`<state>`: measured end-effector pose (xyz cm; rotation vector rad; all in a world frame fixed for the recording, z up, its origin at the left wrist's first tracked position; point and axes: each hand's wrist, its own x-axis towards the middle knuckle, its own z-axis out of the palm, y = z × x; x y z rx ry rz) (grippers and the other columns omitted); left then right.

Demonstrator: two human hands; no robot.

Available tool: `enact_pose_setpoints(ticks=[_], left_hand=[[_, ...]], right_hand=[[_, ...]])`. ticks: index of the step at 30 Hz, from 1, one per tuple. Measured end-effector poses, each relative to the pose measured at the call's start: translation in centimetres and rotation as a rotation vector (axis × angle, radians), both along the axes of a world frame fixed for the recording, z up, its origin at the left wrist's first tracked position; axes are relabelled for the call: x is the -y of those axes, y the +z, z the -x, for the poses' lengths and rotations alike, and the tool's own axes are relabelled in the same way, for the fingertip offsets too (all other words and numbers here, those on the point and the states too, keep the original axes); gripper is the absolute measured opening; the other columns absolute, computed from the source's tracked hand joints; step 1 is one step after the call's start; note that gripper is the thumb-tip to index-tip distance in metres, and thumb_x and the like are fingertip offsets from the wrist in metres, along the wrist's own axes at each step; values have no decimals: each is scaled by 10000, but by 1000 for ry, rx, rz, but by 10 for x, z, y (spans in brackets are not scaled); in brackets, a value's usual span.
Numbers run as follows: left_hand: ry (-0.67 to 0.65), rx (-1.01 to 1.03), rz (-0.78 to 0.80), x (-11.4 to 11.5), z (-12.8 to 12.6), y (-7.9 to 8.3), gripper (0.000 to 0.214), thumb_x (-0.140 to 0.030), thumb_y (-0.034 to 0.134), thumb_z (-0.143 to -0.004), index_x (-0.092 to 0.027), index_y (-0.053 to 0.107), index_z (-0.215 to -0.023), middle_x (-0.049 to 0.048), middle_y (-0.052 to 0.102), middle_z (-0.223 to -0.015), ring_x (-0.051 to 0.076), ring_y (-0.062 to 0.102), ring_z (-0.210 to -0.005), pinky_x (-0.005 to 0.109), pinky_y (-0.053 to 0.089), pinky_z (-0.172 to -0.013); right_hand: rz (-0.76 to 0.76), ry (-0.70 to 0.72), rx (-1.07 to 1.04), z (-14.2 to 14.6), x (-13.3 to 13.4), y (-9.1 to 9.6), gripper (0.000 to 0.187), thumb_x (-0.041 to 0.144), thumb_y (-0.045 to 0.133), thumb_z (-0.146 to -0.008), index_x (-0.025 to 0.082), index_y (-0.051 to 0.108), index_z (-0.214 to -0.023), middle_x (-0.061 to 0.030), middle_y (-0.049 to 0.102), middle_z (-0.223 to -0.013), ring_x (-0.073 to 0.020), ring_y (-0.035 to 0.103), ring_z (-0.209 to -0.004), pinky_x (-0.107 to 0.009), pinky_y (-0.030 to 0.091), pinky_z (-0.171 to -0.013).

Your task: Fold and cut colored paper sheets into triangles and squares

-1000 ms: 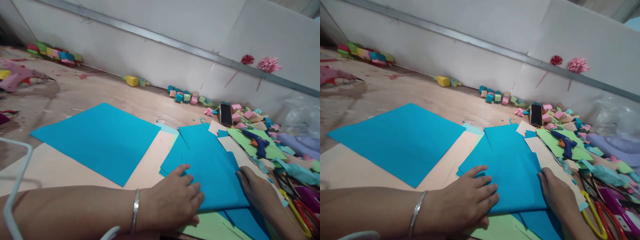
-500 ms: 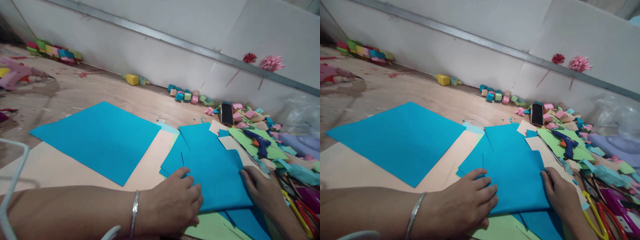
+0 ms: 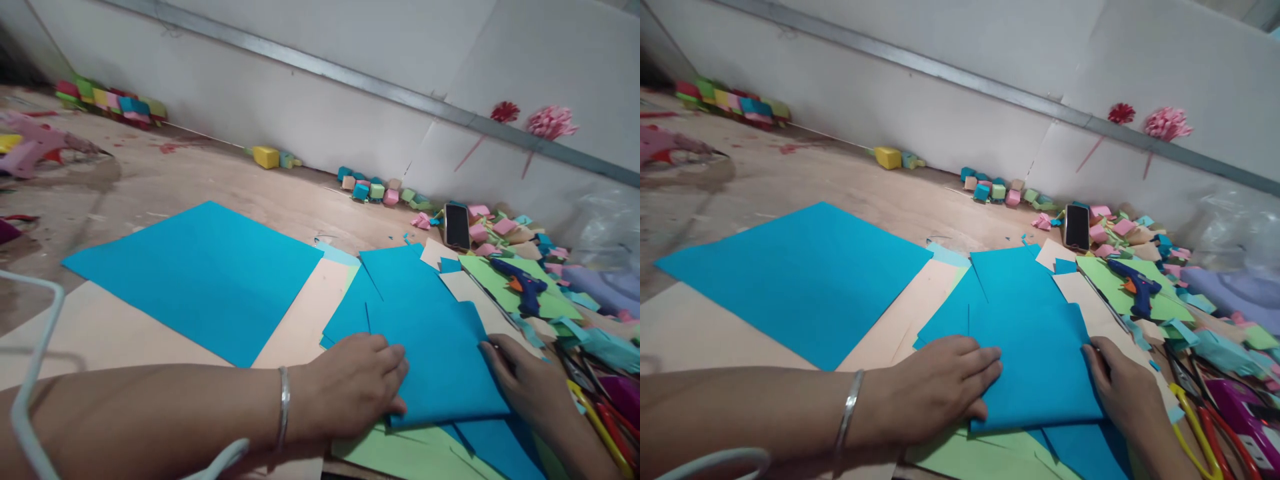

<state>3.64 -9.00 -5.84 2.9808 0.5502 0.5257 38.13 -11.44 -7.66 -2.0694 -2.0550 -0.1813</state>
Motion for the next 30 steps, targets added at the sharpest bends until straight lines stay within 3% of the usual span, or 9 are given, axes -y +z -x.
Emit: enact_pose_setpoints(ticks=[3, 6, 11, 14, 20, 26, 30], left_hand=[[49, -1, -2, -4, -2, -7, 290, -316, 477, -998, -104, 608, -1147, 136, 636, -1172, 196, 566, -934, 324, 440, -811], [89, -10, -5, -2, -1, -4, 293, -344, 509, -980, -113, 612, -1127, 143, 610, -1240, 245, 556, -1082, 369, 444, -890], [211, -34, 35, 4, 3, 3, 268, -397, 535, -953, -164, 608, -1063, 172, 463, -1446, 371, 395, -1356, 549, 344, -1051], [233, -55, 76, 4, 3, 3, 277, -406, 520, -956, -172, 607, -1076, 199, 430, -1474, 397, 390, -1366, 576, 328, -1055], [252, -151, 95, 4, 4, 6, 515, -457, 375, -1002, -165, 458, -1417, 168, 372, -1534, 360, 342, -1408, 553, 281, -1102], [272, -186, 91, 3, 2, 8, 536, -492, 405, -987, -164, 487, -1403, 162, 380, -1532, 378, 338, -1405, 571, 306, -1087], [269, -193, 95, 2, 2, 9, 542, -497, 403, -987, -164, 481, -1408, 158, 385, -1530, 380, 348, -1400, 578, 308, -1090]], right_hand=[[-15, -2, 16, 0, 0, -1, 406, 532, 404, -914, 213, 649, -971, -71, 738, -841, -234, 684, -664, -291, 438, -544], [-6, 6, 5, -4, -2, -2, 402, 542, 420, -902, 220, 656, -952, -64, 744, -851, -232, 692, -676, -285, 443, -530], [10, 20, 6, -12, -7, -3, 372, 546, 478, -862, 239, 679, -925, -55, 751, -859, -232, 696, -668, -283, 457, -521], [1, 27, -2, -10, -6, -2, 356, 538, 482, -861, 245, 677, -908, -53, 750, -853, -232, 693, -663, -283, 451, -514], [24, 3, -28, -3, -1, -2, 399, 545, 427, -899, 228, 656, -977, -67, 751, -887, -236, 702, -697, -282, 453, -518], [54, 37, -28, -11, -5, -1, 385, 561, 484, -859, 236, 673, -940, -57, 746, -810, -240, 703, -656, -275, 468, -506], [-1, 27, -29, -4, -4, 0, 394, 546, 446, -880, 231, 672, -944, -63, 745, -817, -242, 702, -666, -281, 467, -520]])
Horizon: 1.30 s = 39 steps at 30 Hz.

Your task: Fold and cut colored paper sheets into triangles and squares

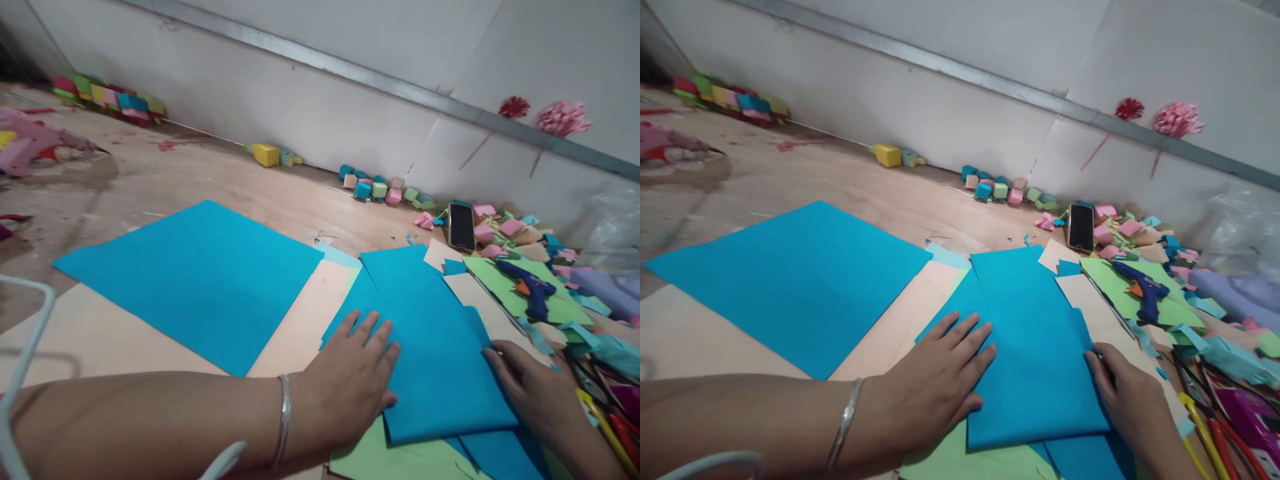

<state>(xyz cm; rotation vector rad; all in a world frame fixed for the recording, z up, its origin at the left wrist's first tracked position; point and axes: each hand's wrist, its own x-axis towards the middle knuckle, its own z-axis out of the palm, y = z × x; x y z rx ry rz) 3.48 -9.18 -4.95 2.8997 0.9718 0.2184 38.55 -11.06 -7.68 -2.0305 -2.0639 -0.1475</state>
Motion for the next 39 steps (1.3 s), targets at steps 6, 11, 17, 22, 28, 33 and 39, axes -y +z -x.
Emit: enact_pose_setpoints(ticks=[6, 11, 17, 22, 28, 33, 39], left_hand=[[-2, 2, 34, 1, 1, 2, 522, -477, 396, -993, -167, 485, -1403, 160, 378, -1533, 377, 341, -1403, 589, 302, -1090], [-9, 2, 45, 0, 1, 5, 519, -465, 389, -997, -156, 480, -1405, 166, 382, -1528, 384, 348, -1396, 595, 313, -1080], [-30, 23, 30, -3, 2, 4, 523, -472, 393, -992, -153, 493, -1395, 171, 413, -1508, 397, 378, -1374, 622, 308, -1067], [-43, 39, 1, -4, 1, 3, 528, -478, 387, -991, -146, 511, -1383, 175, 430, -1495, 401, 396, -1362, 620, 304, -1064], [-32, 10, 25, -4, 1, 5, 538, -466, 378, -994, -151, 480, -1418, 173, 379, -1526, 414, 370, -1380, 622, 280, -1081], [-29, 14, 28, -4, 1, 2, 534, -465, 361, -999, -157, 481, -1419, 175, 377, -1527, 412, 356, -1391, 630, 269, -1087], [-27, 25, 27, -3, 0, 1, 542, -464, 383, -992, -144, 483, -1417, 186, 380, -1521, 423, 359, -1386, 641, 278, -1076]], right_hand=[[6, -5, 3, 0, 2, -1, 398, 559, 459, -868, 232, 671, -949, -57, 742, -810, -241, 698, -663, -281, 459, -513], [26, -5, 21, -4, -1, -3, 403, 563, 451, -872, 231, 665, -950, -63, 738, -809, -247, 698, -682, -283, 461, -526], [-7, -81, 216, 16, 9, 10, 485, 524, 335, -945, 174, 620, -1121, -118, 725, -882, -293, 680, -765, -352, 471, -611], [-123, 179, 266, 40, -9, 57, 415, 451, 360, -976, 184, 645, -1117, -133, 690, -1099, -286, 639, -992, -388, 469, -847], [340, 553, 105, 65, -96, 91, 274, 370, 497, -916, 216, 651, -1083, -107, 668, -1142, -260, 609, -1029, -376, 470, -857], [614, 550, 133, 78, -124, 85, 298, 293, 714, -709, 200, 617, -975, -47, 656, -907, -199, 581, -793, -288, 420, -674], [603, 547, 136, 80, -125, 80, 239, 273, 743, -655, 201, 606, -837, -44, 614, -925, -192, 548, -826, -265, 373, -657]])
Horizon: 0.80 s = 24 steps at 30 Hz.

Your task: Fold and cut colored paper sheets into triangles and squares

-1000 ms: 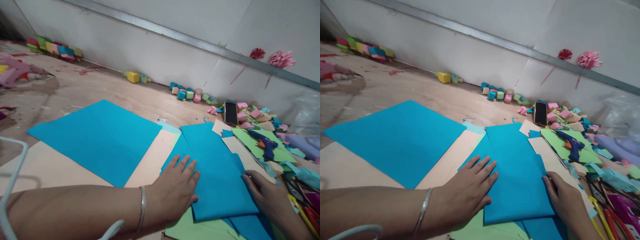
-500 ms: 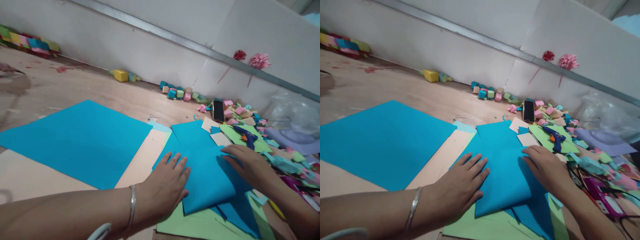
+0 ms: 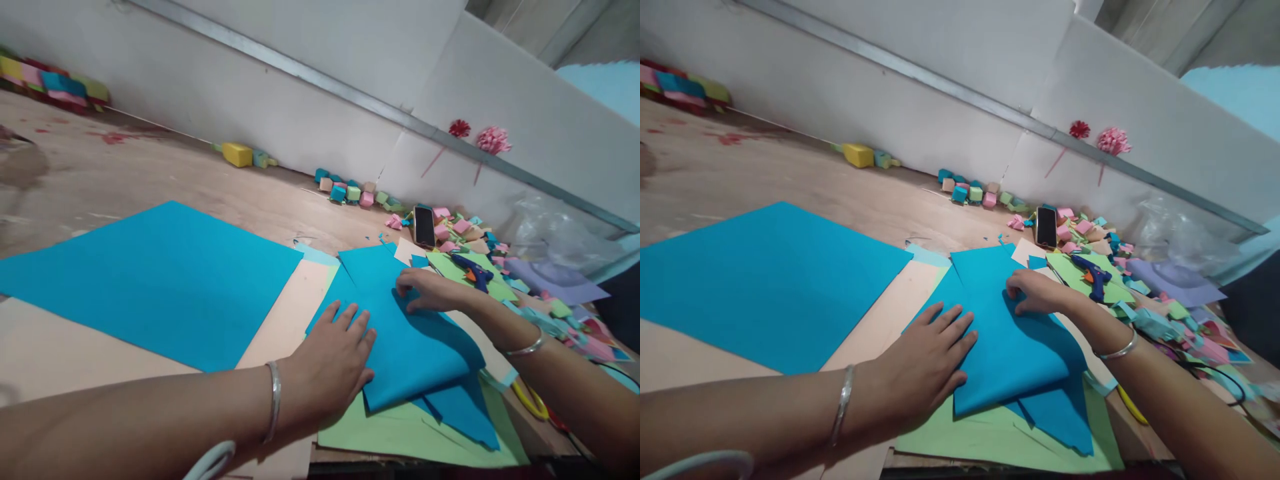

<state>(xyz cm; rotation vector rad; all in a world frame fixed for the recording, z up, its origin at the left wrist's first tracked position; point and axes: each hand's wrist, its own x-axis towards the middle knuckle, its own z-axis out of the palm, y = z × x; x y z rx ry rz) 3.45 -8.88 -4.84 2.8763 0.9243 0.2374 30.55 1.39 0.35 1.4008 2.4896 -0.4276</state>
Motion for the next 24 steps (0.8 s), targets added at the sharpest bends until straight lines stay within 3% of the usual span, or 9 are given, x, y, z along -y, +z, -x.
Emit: enact_pose_setpoints(ticks=[6, 9, 12, 15, 17, 19, 21, 22, 24], left_hand=[[-6, 46, -30, 0, 0, -4, 525, -446, 411, -982, -139, 505, -1398, 193, 410, -1501, 429, 395, -1361, 645, 311, -1052], [-6, 83, -50, 0, 1, -5, 499, -448, 453, -965, -146, 546, -1351, 190, 468, -1464, 421, 439, -1331, 636, 342, -1037], [32, 228, -130, -2, 4, -1, 493, -444, 516, -939, -155, 537, -1338, 196, 428, -1491, 405, 387, -1372, 602, 363, -1045], [56, 495, -311, -11, 11, 11, 497, -373, 546, -931, -139, 475, -1363, 218, 381, -1503, 381, 316, -1415, 567, 364, -1069], [44, 665, -413, -19, 17, 20, 455, -331, 569, -923, -140, 476, -1325, 205, 456, -1427, 342, 376, -1376, 523, 381, -1076], [63, 791, -473, -28, 22, 25, 392, -323, 614, -900, -162, 504, -1241, 166, 547, -1294, 303, 479, -1269, 475, 419, -1049], [131, 862, -524, -36, 25, 27, 364, -351, 662, -872, -182, 524, -1164, 127, 588, -1163, 275, 542, -1136, 443, 453, -995], [166, 869, -550, -40, 26, 26, 371, -376, 679, -859, -185, 531, -1140, 118, 592, -1120, 269, 551, -1086, 436, 462, -968], [217, 829, -583, -47, 27, 23, 415, -432, 699, -835, -177, 547, -1124, 120, 585, -1089, 276, 545, -1047, 434, 468, -926]], right_hand=[[-5, -46, -29, -2, 4, -4, 233, 236, 699, -665, 195, 604, -874, 14, 589, -745, -142, 522, -662, -240, 363, -573], [-21, -15, -68, -3, 6, -6, 116, 244, 688, -681, 197, 622, -765, 27, 597, -701, -130, 522, -635, -237, 374, -565], [-124, -6, -130, -8, 7, 9, 92, 255, 698, -676, 199, 624, -674, 23, 625, -688, -133, 543, -626, -244, 399, -570], [-433, -81, -241, -15, 16, 46, 54, 256, 647, -739, 202, 649, -737, -11, 649, -744, -164, 573, -671, -284, 432, -612], [-831, -151, -365, -15, 29, 69, 73, 273, 639, -782, 204, 653, -798, -45, 655, -840, -196, 586, -762, -327, 446, -678], [-1218, -116, -408, -9, 44, 77, 20, 230, 659, -796, 212, 663, -803, -58, 654, -873, -207, 592, -831, -337, 451, -729], [-1438, 34, -359, 3, 55, 63, 83, 150, 631, -820, 223, 664, -797, -43, 661, -836, -198, 597, -826, -329, 451, -739], [-1460, 114, -323, 10, 58, 50, 121, 121, 607, -833, 221, 657, -784, -41, 659, -810, -194, 590, -808, -330, 442, -741], [-1339, 181, -264, 23, 58, 18, 165, 100, 570, -863, 209, 652, -770, -46, 662, -801, -178, 572, -781, -324, 411, -732]])
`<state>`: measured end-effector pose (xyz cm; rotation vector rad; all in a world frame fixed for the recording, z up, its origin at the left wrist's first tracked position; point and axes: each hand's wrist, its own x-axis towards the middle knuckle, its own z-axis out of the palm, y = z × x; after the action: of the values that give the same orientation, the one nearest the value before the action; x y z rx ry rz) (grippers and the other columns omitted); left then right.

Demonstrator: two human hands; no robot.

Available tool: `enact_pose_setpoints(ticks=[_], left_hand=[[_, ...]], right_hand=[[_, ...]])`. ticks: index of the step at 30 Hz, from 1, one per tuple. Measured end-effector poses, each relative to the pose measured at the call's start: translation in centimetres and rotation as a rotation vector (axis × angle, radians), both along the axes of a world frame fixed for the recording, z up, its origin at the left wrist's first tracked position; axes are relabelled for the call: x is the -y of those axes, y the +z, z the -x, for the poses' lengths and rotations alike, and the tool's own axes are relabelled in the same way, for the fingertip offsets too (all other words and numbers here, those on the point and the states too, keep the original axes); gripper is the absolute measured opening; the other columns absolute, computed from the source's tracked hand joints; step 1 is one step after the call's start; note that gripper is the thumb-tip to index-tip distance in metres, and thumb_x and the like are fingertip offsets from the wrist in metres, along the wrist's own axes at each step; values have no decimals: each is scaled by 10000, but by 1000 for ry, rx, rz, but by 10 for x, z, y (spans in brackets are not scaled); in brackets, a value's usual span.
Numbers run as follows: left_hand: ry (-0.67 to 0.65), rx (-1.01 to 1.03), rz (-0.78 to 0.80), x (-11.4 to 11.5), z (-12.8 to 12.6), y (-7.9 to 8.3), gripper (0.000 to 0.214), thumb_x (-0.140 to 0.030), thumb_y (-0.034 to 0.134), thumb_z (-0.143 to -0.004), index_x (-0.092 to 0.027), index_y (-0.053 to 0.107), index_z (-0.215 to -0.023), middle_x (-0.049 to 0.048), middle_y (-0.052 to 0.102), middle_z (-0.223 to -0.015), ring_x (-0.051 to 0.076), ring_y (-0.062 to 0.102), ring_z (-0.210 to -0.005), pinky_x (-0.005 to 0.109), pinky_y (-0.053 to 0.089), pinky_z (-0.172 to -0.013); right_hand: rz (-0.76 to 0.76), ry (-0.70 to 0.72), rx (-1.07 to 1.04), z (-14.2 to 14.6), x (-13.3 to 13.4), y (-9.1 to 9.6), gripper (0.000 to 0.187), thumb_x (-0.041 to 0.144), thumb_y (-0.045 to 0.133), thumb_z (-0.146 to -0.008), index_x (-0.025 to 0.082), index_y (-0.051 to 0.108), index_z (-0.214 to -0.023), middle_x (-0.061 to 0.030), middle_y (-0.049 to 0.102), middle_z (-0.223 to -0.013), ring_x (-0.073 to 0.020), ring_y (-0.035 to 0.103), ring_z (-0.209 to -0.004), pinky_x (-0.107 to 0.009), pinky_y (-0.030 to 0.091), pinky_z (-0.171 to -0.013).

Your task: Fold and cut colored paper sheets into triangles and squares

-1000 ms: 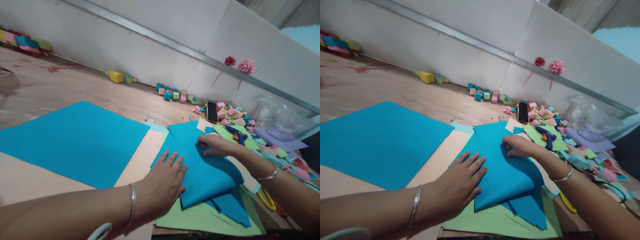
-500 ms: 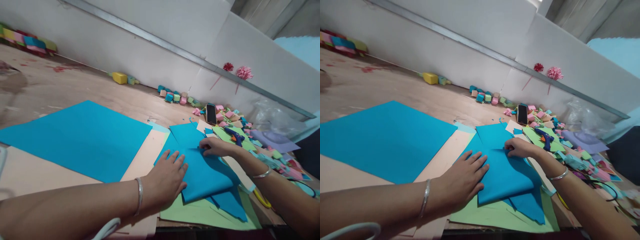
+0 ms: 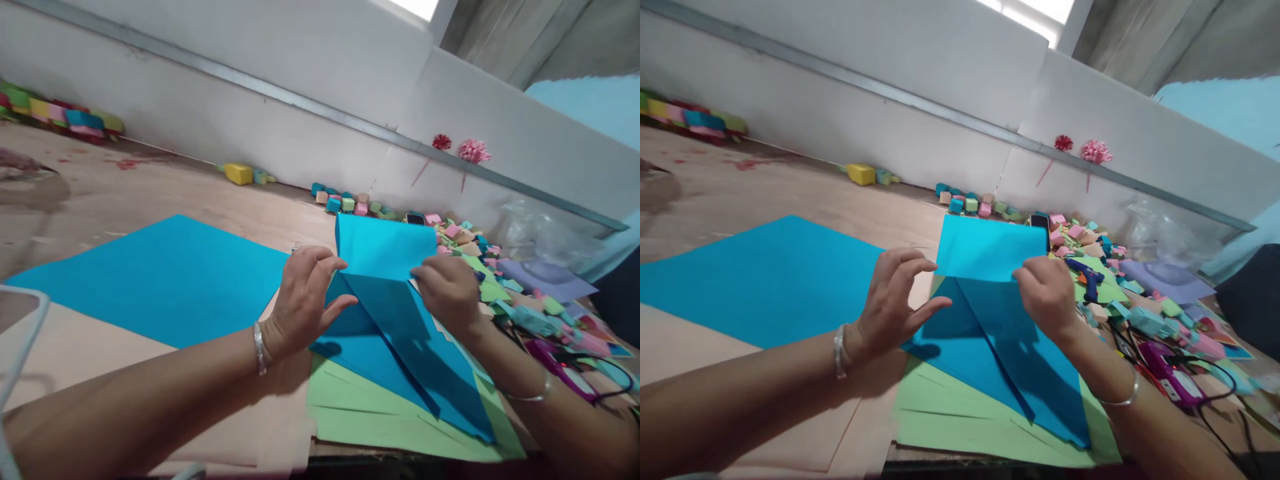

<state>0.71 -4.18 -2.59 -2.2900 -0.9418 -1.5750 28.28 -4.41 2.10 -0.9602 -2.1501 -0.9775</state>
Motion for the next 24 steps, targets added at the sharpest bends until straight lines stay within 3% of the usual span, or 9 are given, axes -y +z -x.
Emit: enact_pose_setpoints(ticks=[4, 8, 10, 15, 17, 20, 24], left_hand=[[74, -163, 51, -12, 3, -7, 458, -472, 714, -809, -176, 604, -1142, 141, 595, -1157, 312, 540, -1085, 462, 447, -905], [8, -342, 180, -18, 8, -10, 229, -434, 712, -828, -219, 679, -902, 41, 685, -982, 241, 610, -929, 402, 435, -819], [-15, -414, 245, -17, 9, -11, 316, -510, 706, -806, -217, 679, -920, 33, 691, -962, 233, 617, -903, 398, 435, -808], [44, -542, 224, -9, 5, -12, 770, -618, 772, -666, -181, 566, -1266, 133, 617, -1247, 335, 560, -1122, 462, 436, -882], [40, -564, 173, -8, 4, -10, 633, -558, 751, -743, -185, 589, -1228, 123, 643, -1212, 320, 580, -1092, 450, 438, -859], [23, -537, 73, -8, 5, -8, 202, -330, 629, -913, -212, 654, -1076, 56, 708, -1049, 236, 629, -959, 389, 436, -790], [18, -511, 12, -13, 10, -9, 160, -173, 534, -954, -221, 673, -1018, 34, 718, -940, 181, 625, -852, 329, 448, -727]], right_hand=[[107, 60, -12, 17, -13, -51, 239, 76, 509, -893, 197, 641, -735, -47, 648, -768, -164, 557, -771, -313, 375, -711], [115, 113, -90, 21, -20, -69, 242, 58, 507, -880, 192, 646, -733, -49, 642, -762, -168, 556, -762, -314, 380, -703], [133, 113, -141, 19, -19, -73, 236, 57, 507, -871, 194, 650, -742, -55, 643, -772, -176, 564, -770, -315, 395, -696], [195, 94, -237, 13, -16, -81, 213, 82, 513, -860, 223, 656, -789, -56, 653, -816, -189, 586, -799, -329, 443, -705], [200, 99, -282, 12, -15, -81, 195, 95, 526, -853, 230, 655, -795, -56, 649, -815, -195, 587, -807, -344, 455, -719], [207, 124, -320, 12, -15, -79, 191, 90, 529, -850, 233, 647, -805, -52, 642, -801, -193, 587, -801, -344, 459, -713], [217, 132, -299, 12, -14, -79, 193, 84, 528, -856, 231, 640, -797, -52, 642, -798, -183, 582, -784, -334, 450, -703]])
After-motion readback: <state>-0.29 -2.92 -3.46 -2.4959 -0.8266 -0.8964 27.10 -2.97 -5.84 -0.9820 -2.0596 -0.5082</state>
